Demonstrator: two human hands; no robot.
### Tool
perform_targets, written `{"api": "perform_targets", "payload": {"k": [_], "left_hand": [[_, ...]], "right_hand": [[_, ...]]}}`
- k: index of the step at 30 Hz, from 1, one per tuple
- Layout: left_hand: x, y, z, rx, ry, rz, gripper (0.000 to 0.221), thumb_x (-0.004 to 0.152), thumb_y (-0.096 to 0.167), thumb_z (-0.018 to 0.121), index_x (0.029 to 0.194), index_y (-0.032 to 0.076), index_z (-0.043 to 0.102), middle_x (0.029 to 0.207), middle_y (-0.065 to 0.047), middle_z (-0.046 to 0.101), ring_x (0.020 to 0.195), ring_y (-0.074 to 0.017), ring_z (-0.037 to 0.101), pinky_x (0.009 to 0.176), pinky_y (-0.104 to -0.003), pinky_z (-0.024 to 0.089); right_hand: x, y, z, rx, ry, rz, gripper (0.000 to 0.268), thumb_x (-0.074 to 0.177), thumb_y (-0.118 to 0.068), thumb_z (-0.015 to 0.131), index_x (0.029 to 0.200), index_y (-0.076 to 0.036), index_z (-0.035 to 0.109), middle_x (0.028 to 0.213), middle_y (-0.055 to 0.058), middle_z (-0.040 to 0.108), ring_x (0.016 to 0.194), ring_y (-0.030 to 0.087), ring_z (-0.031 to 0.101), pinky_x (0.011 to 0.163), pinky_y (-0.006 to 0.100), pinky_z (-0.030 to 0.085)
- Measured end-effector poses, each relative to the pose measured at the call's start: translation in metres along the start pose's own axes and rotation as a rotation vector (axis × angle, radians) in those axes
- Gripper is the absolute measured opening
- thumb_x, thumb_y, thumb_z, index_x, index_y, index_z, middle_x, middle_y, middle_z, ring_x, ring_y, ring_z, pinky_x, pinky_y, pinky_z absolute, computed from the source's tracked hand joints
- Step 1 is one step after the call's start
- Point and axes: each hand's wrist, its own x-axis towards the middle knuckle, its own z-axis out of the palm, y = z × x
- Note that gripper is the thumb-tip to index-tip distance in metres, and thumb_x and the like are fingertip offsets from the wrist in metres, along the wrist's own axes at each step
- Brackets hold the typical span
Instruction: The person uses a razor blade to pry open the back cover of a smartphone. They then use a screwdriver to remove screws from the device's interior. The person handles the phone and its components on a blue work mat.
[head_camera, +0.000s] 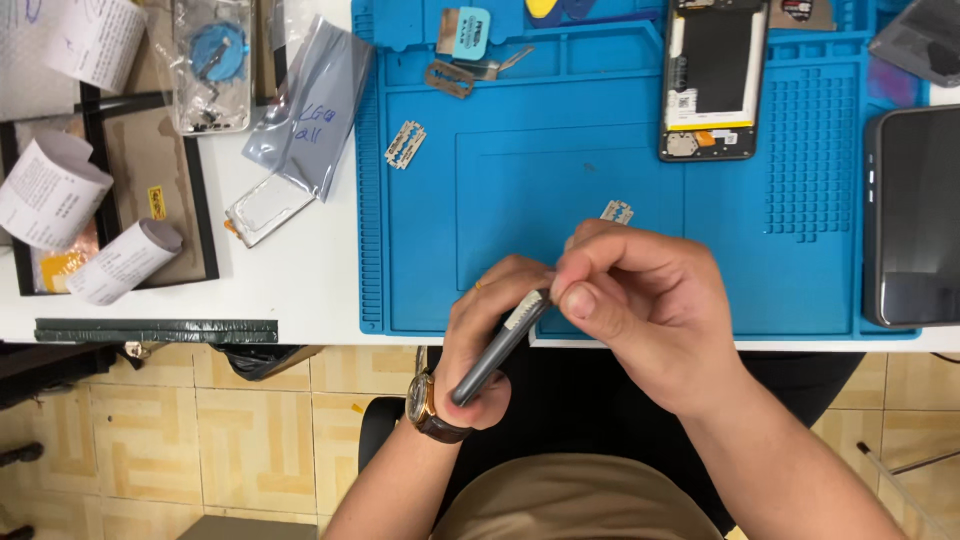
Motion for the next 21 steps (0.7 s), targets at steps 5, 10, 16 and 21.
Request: {"api": "perform_targets", "payload": {"k": [5, 10, 16, 21], "left_hand": [[0.001, -0.003, 0.005, 0.017, 0.019, 0.027, 0.107, 0.102, 0.091, 0.012, 0.135, 0.0, 0.057, 0.117, -0.016, 0.069, 0.102, -0.0334, 0.07, 0.091, -0.047, 0.061], [0.004, 0.0, 0.005, 0.036, 0.02, 0.026, 0.105, 0.103, 0.091, 0.013, 0.135, 0.0, 0.056, 0.111, -0.017, 0.067, 0.097, -0.0328, 0.068, 0.087, -0.046, 0.058], [0.004, 0.0, 0.022, -0.164, 0.194, 0.047, 0.103, 0.101, 0.09, 0.024, 0.133, 0.0, 0.061, 0.129, -0.019, 0.068, 0.11, -0.0322, 0.071, 0.1, -0.045, 0.061], [0.016, 0.026, 0.014, -0.608, 0.338, -0.156, 0.086, 0.097, 0.081, 0.055, 0.138, 0.005, 0.065, 0.106, -0.027, 0.067, 0.096, -0.0427, 0.068, 0.09, -0.06, 0.057]], "right_hand": [[0.003, -0.007, -0.007, 0.049, -0.069, 0.052, 0.019, 0.103, -0.029, 0.071, 0.099, -0.011, 0.074, 0.081, -0.003, 0.06, 0.074, 0.01, 0.05, 0.07, 0.025, 0.045], [0.009, -0.025, -0.007, -0.092, -0.12, 0.012, 0.02, 0.104, -0.026, 0.067, 0.098, -0.008, 0.074, 0.078, -0.002, 0.063, 0.074, 0.011, 0.051, 0.071, 0.025, 0.046], [-0.001, -0.03, -0.009, -0.159, -0.04, -0.12, 0.013, 0.108, -0.023, 0.064, 0.109, -0.011, 0.069, 0.086, -0.002, 0.059, 0.083, 0.015, 0.055, 0.091, 0.032, 0.048], [-0.023, -0.036, -0.06, -0.772, 0.215, -0.221, 0.015, 0.107, -0.017, 0.066, 0.116, -0.006, 0.072, 0.097, 0.007, 0.07, 0.077, 0.018, 0.063, 0.08, 0.034, 0.052]]}}
